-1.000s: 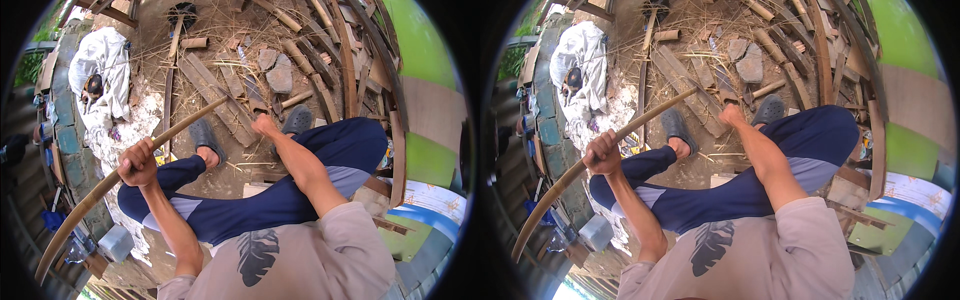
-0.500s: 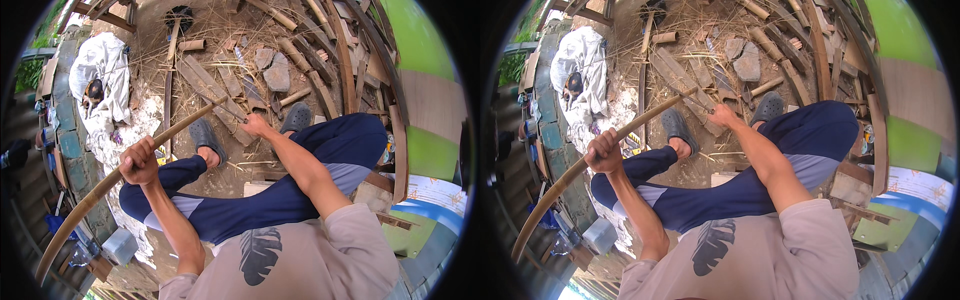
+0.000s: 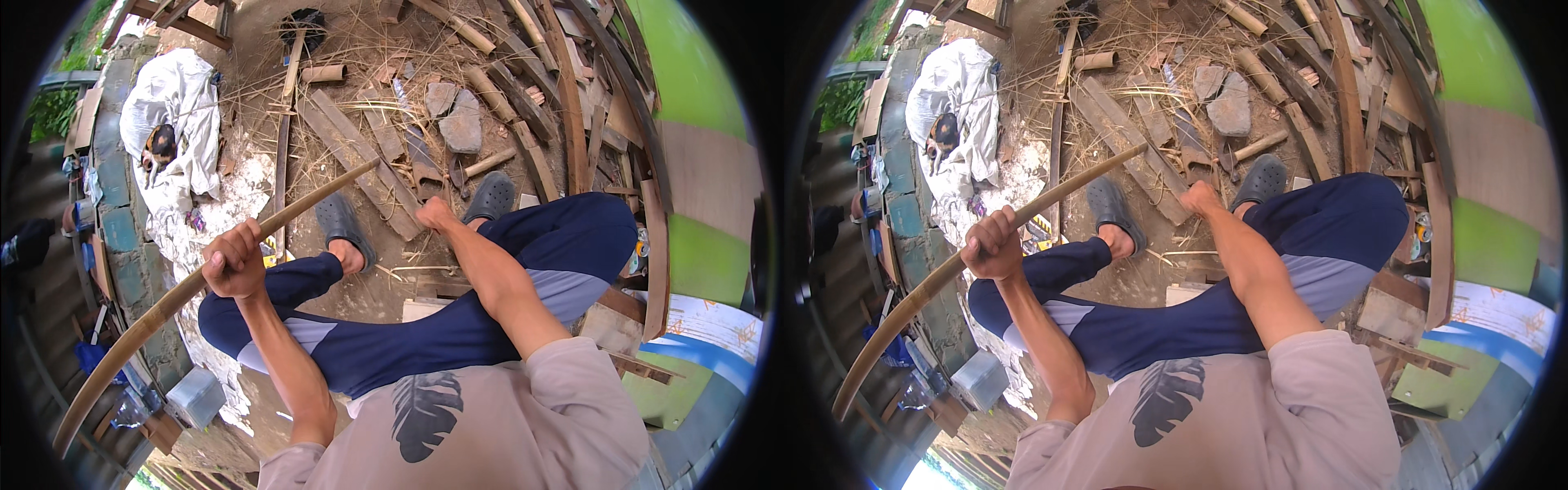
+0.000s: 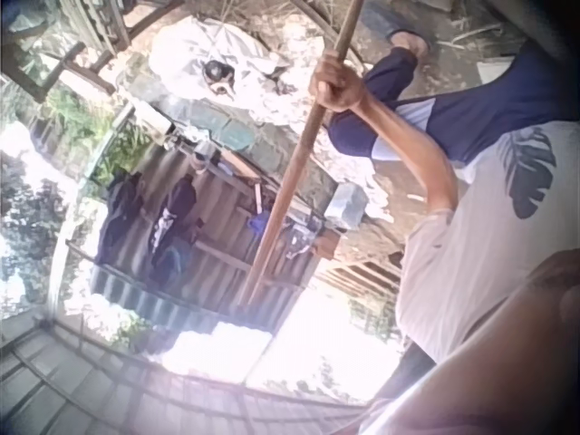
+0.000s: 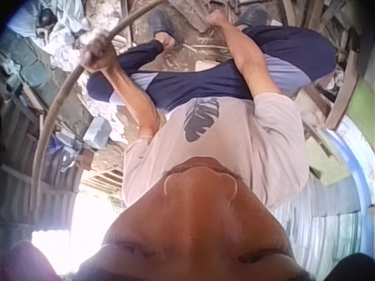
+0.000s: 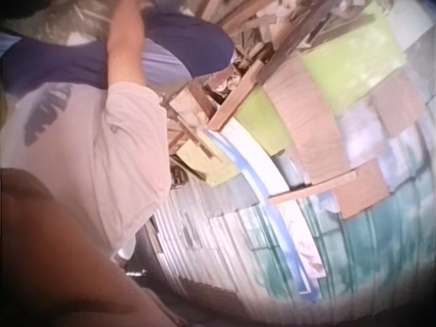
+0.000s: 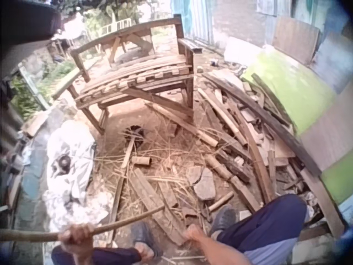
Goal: The person sits on the ground and uses a knife to shave thin strips from bamboo pieces, holding the bamboo with one hand and shaving with the other. The person occasionally places shaved pieces onto a nearby wooden frame.
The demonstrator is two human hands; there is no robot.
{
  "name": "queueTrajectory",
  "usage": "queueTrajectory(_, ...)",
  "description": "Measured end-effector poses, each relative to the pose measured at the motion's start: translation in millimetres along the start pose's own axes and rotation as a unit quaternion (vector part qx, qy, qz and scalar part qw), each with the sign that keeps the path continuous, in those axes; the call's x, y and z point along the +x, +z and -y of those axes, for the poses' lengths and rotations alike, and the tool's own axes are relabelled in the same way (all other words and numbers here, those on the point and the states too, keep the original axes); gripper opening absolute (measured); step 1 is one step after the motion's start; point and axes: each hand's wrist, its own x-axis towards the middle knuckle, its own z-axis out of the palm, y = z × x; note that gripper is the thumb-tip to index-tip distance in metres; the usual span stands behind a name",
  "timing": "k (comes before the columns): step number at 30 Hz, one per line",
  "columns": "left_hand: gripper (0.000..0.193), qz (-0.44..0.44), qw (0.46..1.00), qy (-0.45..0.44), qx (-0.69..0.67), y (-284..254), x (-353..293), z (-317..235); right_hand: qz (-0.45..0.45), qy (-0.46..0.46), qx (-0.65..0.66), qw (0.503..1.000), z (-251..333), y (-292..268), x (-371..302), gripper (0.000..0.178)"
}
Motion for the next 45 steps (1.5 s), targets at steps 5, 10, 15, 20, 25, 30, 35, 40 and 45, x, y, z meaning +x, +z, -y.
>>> queueTrajectory(5,0.068,-0.305,0.944,0.073,0.098,10,3,9,0.071,0.020,-0.044,0.996,-4,-9,0,0.043)
queueTrajectory(10,0.087,-0.407,0.903,0.134,0.029,15,11,6,0.065,-0.005,-0.035,0.997,10,-16,1,0.040)
queueTrajectory(15,0.084,-0.390,0.900,0.177,0.079,-2,1,4,0.047,-0.017,-0.075,0.996,64,-75,-49,0.036)
queueTrajectory(20,0.068,-0.363,0.904,0.211,0.084,6,3,-6,0.028,-0.074,-0.063,0.995,109,-126,-118,0.040)
queueTrajectory(25,0.063,-0.312,0.908,0.267,0.082,11,-5,-34,-0.023,-0.147,-0.004,0.989,113,-98,-175,0.049)
queueTrajectory(30,0.059,-0.238,0.910,0.329,0.080,23,-13,-71,-0.003,-0.194,0.012,0.981,119,-76,-191,0.047)
queueTrajectory(35,0.045,-0.147,0.923,0.347,0.082,34,-23,-99,-0.016,-0.228,-0.001,0.974,126,-68,-190,0.051)
queueTrajectory(40,0.039,-0.145,0.920,0.348,0.105,36,-33,-101,-0.005,-0.281,0.028,0.959,142,-64,-210,0.045)
queueTrajectory(45,0.039,-0.229,0.886,0.368,0.164,43,-38,-97,0.074,-0.367,0.078,0.924,172,-83,-287,0.035)
